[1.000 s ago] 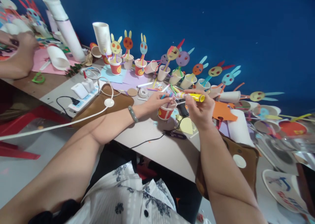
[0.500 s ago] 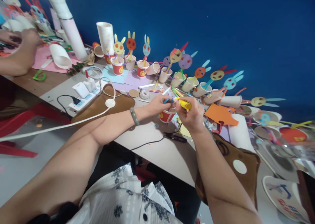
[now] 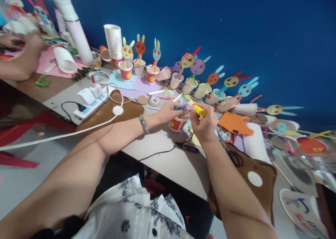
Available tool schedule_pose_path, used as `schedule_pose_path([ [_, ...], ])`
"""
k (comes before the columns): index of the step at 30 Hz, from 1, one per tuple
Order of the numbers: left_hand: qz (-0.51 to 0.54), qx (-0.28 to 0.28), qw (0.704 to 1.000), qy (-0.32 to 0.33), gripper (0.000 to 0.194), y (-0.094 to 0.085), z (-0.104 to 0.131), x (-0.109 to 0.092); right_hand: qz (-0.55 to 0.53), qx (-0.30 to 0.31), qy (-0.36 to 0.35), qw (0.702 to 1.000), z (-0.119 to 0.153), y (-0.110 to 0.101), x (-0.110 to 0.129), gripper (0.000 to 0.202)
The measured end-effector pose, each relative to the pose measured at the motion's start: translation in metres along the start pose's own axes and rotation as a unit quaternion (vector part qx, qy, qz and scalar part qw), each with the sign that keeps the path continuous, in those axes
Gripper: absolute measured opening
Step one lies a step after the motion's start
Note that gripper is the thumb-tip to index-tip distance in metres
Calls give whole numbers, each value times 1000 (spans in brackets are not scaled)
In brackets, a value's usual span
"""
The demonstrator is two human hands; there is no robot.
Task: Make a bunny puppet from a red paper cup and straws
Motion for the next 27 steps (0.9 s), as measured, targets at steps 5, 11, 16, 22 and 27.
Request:
schedule_pose_path([
  [5,-11,-11,1000,7,29,-2,2,0,36,-36,-26,998,6,-9,5,25],
  [11,-51,11,999,14,11,0,2,-7,68,-35,-168,983,9,5,20,18],
  [16,-77,-16,997,3,11,-1,2,-7,87,-29,-155,984,8,12,11,20],
  [22,-59,13,998,32,10,11,7,-19,58,-92,-94,990,6,-6,-3,29],
  [27,-60,-15,998,-5,20,1,5,-11,40,-138,-116,983,13,-22,9,20],
])
Point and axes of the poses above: each hand's wrist, its own z-axis away from the middle knuckle, its own y-axis out of the palm, x = y × z, the point moved 9 cm from there along -z, towards the middle knuckle, and after that the axes turned 9 degrees about x, right-handed, at the moved point
